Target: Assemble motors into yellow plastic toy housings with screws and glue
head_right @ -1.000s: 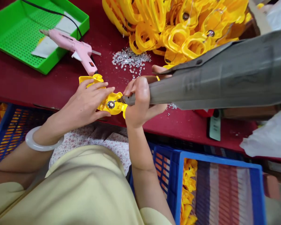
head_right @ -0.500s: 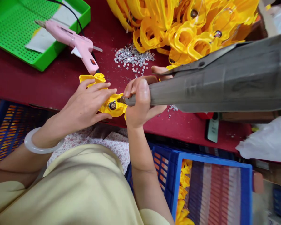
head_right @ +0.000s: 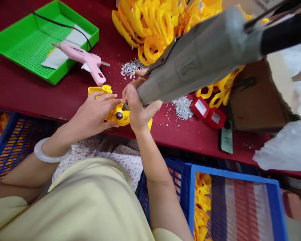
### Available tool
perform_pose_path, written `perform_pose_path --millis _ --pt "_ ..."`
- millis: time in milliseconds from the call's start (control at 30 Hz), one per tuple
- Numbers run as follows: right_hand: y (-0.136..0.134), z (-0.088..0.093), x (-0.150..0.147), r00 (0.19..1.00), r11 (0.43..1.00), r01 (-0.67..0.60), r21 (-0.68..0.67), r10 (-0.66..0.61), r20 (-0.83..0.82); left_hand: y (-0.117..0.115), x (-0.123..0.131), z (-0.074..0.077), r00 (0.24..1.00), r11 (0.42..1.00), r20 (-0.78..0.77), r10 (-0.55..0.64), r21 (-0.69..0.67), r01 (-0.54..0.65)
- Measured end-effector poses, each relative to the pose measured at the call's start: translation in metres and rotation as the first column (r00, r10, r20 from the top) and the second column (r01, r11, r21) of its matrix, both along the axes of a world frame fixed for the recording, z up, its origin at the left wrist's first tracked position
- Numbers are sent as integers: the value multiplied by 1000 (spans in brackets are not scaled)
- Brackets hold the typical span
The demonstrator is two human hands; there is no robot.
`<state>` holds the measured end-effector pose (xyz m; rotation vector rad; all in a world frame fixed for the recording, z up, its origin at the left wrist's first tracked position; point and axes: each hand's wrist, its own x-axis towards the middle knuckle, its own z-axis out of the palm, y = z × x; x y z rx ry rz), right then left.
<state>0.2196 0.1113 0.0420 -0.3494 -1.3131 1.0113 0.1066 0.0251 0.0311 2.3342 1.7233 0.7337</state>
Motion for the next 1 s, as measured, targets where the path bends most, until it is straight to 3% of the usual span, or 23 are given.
perform_pose_path --millis 200,333,467,633,800,900,1000 --pt "-21 36 41 997 997 73 -14 -74 -36 0 11 0 999 1000 -43 0 10 0" --pt "-41 54 88 976 987 162 20 -163 142 6 25 3 995 998 -72 -66 13 67" --pt "-59 48 119 958 976 208 -62 -190 217 28 31 18 991 994 -84 -109 -2 109" --pt "-65 36 138 989 966 147 -211 -139 51 96 37 35 977 988 -192 -98 -139 72" --pt "-66 29 153 978 948 209 -240 -207 36 155 54 19 916 967 -375 -141 -253 46" --pt "-67 23 158 978 951 207 -231 -201 46 164 64 9 904 969 -410 -120 -247 17" --pt "-68 18 161 977 952 214 -219 -205 63 162 69 12 902 975 -419 -104 -222 10"
